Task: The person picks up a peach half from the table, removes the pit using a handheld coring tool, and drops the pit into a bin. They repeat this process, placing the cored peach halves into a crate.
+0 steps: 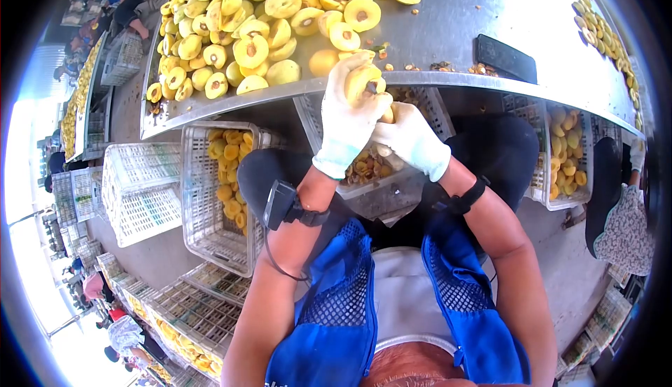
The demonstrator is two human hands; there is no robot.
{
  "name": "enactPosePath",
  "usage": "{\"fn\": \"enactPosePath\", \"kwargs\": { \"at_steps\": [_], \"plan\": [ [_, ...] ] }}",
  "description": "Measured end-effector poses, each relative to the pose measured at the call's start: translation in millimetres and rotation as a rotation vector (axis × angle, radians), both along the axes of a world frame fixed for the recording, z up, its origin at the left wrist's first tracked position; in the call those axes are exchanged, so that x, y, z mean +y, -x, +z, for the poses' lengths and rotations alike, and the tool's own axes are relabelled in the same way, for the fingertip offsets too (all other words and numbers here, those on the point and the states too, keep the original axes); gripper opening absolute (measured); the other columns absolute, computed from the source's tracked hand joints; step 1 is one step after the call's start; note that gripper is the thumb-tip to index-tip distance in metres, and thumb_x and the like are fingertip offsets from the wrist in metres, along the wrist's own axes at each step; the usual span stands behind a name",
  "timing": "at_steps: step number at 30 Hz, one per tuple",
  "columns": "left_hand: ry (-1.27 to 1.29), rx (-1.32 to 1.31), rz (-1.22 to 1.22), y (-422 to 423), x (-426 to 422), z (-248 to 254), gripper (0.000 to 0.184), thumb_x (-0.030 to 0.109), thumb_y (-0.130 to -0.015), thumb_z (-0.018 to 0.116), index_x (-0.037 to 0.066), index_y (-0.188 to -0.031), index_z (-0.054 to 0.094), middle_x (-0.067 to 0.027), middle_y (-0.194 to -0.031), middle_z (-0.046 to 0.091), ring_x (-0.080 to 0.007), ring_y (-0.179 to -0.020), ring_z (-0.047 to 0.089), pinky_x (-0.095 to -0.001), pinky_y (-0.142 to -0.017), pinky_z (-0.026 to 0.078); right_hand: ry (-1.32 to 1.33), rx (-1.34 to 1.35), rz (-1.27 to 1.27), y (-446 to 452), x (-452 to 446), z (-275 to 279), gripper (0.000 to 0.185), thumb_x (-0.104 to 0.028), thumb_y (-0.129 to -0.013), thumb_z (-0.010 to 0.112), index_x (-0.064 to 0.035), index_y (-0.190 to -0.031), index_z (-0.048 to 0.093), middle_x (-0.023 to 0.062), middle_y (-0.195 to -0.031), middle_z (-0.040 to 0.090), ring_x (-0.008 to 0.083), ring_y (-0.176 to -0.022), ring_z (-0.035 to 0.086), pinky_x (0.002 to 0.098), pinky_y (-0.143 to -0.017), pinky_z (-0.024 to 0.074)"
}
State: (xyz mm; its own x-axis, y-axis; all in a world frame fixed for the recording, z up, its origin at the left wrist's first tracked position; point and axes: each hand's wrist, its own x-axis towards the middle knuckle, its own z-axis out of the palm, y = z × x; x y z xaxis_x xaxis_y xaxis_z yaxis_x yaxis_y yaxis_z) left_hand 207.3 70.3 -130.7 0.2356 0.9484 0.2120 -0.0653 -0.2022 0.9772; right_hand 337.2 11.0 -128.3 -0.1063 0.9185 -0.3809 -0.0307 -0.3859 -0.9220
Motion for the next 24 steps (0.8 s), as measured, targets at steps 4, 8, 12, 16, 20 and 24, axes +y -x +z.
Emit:
{"fn": "enactPosePath", "kwargs": {
  "at_steps": [4, 8, 12, 16, 20, 24],
  "plan": [
    [0.018, 0.103, -0.090, 9.4, 5.6, 4.6, 0.062, 0.001, -0.075, 0.078, 0.001, -0.134, 0.057, -0.0100, -0.130, 0.063, -0.0183, -0.116, 0.064, -0.0305, -0.097, 0.054, 0.000, -0.049, 0.061, -7.4, 1.4, 7.8, 0.021, -0.021, -0.091, 0.071, -0.0002, -0.093, 0.069, 0.0020, -0.066, 0.066, 0.0085, -0.053, 0.059, 0.0259, -0.051, 0.0472],
    [0.073, 0.124, -0.136, 12.1, 7.9, 6.7, 0.056, -0.002, -0.077, 0.076, 0.000, -0.131, 0.059, -0.0087, -0.130, 0.064, -0.0144, -0.112, 0.064, -0.0285, -0.096, 0.054, -0.004, 0.035, 0.090, -9.8, 2.2, 9.9, 0.024, -0.023, -0.089, 0.074, -0.0004, -0.096, 0.071, 0.0011, -0.067, 0.064, 0.0069, -0.055, 0.057, 0.0249, -0.051, 0.0459],
    [0.118, -0.031, -0.144, 11.1, -1.2, 17.7, 0.055, -0.005, -0.078, 0.073, -0.001, -0.131, 0.059, -0.0097, -0.124, 0.068, -0.0134, -0.108, 0.065, -0.0276, -0.096, 0.054, 0.216, 0.223, 0.269, -23.6, 3.0, 18.8, 0.023, -0.024, -0.088, 0.074, -0.0016, -0.094, 0.073, 0.0006, -0.067, 0.064, 0.0066, -0.057, 0.056, 0.0241, -0.052, 0.0452],
    [0.108, 0.030, -0.215, 16.5, 3.7, 16.9, 0.053, -0.004, -0.081, 0.071, -0.002, -0.132, 0.059, -0.0111, -0.119, 0.070, -0.0145, -0.106, 0.066, -0.0282, -0.097, 0.053, 0.114, 0.035, 0.242, -20.3, 0.9, 31.1, 0.022, -0.024, -0.085, 0.075, -0.0018, -0.088, 0.073, 0.0010, -0.065, 0.063, 0.0088, -0.054, 0.057, 0.0255, -0.053, 0.0459],
    [0.295, -0.062, -0.358, 27.9, 11.8, 25.7, 0.040, 0.018, -0.095, 0.065, -0.005, -0.128, 0.063, -0.0135, -0.118, 0.072, -0.0178, -0.102, 0.069, -0.0316, -0.090, 0.057, 0.126, -0.154, 0.251, -15.2, 2.2, 41.9, 0.025, -0.025, -0.083, 0.076, -0.0003, -0.084, 0.071, 0.0020, -0.065, 0.064, 0.0111, -0.055, 0.059, 0.0281, -0.054, 0.0483],
    [0.297, -0.112, -0.269, 23.4, 9.4, 24.2, 0.025, 0.008, -0.094, 0.064, -0.007, -0.114, 0.071, -0.0130, -0.102, 0.075, -0.0161, -0.091, 0.071, -0.0282, -0.081, 0.057, 0.093, -0.138, 0.296, -13.2, 2.8, 32.3, 0.028, -0.026, -0.082, 0.076, 0.0012, -0.084, 0.070, 0.0031, -0.066, 0.066, 0.0117, -0.055, 0.060, 0.0284, -0.055, 0.0496]
  ]
}}
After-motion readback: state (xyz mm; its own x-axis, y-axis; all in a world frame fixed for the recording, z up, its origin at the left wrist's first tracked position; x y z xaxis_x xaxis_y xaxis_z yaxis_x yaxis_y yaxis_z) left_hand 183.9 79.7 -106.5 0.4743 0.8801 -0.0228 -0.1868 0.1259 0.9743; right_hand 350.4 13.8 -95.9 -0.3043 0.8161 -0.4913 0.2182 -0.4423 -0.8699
